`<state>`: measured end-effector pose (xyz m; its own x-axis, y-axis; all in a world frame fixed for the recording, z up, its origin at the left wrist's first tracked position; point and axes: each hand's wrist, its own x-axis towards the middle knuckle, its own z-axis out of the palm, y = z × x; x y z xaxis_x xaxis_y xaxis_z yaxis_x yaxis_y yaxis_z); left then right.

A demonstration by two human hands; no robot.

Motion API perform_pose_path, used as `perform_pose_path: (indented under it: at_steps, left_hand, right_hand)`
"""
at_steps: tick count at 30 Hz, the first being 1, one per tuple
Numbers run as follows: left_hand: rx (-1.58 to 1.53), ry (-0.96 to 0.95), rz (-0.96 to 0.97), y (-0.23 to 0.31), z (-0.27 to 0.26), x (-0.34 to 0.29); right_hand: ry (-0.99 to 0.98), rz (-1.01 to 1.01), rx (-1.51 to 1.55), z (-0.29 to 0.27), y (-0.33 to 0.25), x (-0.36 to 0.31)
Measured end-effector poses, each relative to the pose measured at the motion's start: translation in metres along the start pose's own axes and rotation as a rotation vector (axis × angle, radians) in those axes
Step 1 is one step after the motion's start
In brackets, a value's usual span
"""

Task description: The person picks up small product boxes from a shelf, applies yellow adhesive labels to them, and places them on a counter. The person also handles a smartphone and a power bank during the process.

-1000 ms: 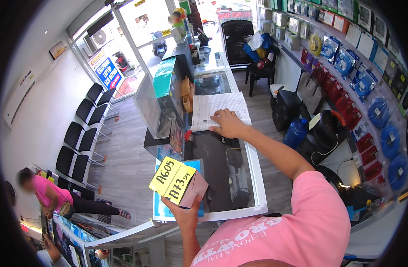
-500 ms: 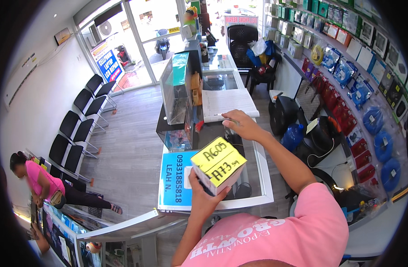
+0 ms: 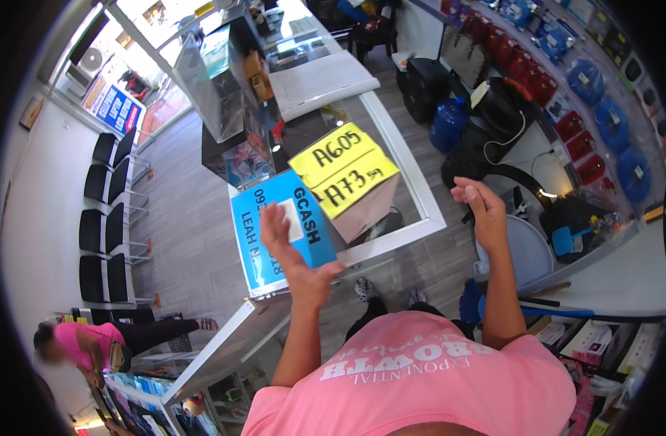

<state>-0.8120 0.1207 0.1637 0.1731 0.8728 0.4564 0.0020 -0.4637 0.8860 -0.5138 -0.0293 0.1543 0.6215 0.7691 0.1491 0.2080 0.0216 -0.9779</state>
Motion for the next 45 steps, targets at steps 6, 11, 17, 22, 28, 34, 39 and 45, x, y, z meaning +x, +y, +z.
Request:
perform_pose_path:
  at_steps: [6,11,17,22,28,34,39,45]
  left_hand:
    - [-0.147,-0.229,0.162,0.032,0.002,-0.075]
    - [-0.095,-0.752,-0.129,0.056,0.058,-0.188]
    - [-0.072,-1.272,-0.110,0.087,0.136,-0.319]
    - [-0.098,-1.579,0.043,0.145,0.191,-0.388]
    - [-0.219,-1.882,0.264,0.204,0.263,-0.440]
    - [-0.385,-2.126,0.386,0.236,0.311,-0.497]
    - [-0.451,-2.258,0.477,0.268,0.325,-0.546]
    - [-0.434,-2.412,0.203,0.279,0.334,-0.633]
  right_hand:
    - [0.081,0.039,-0.126,-0.059,0.009,-0.119]
    - [-0.078,0.086,-0.289,-0.101,0.014,-0.246]
    - [0.304,0.327,-0.429,-0.199,0.063,-0.452]
    - [0.946,0.604,-0.286,-0.300,0.065,-0.613]
    - [1.702,0.514,-0.268,-0.411,0.112,-0.748]
    - [1.176,0.822,-0.417,-0.473,0.103,-0.790]
    - [1.118,0.798,0.049,-0.495,0.095,-0.796]
    - [1.262,0.697,0.360,-0.511,0.103,-0.800]
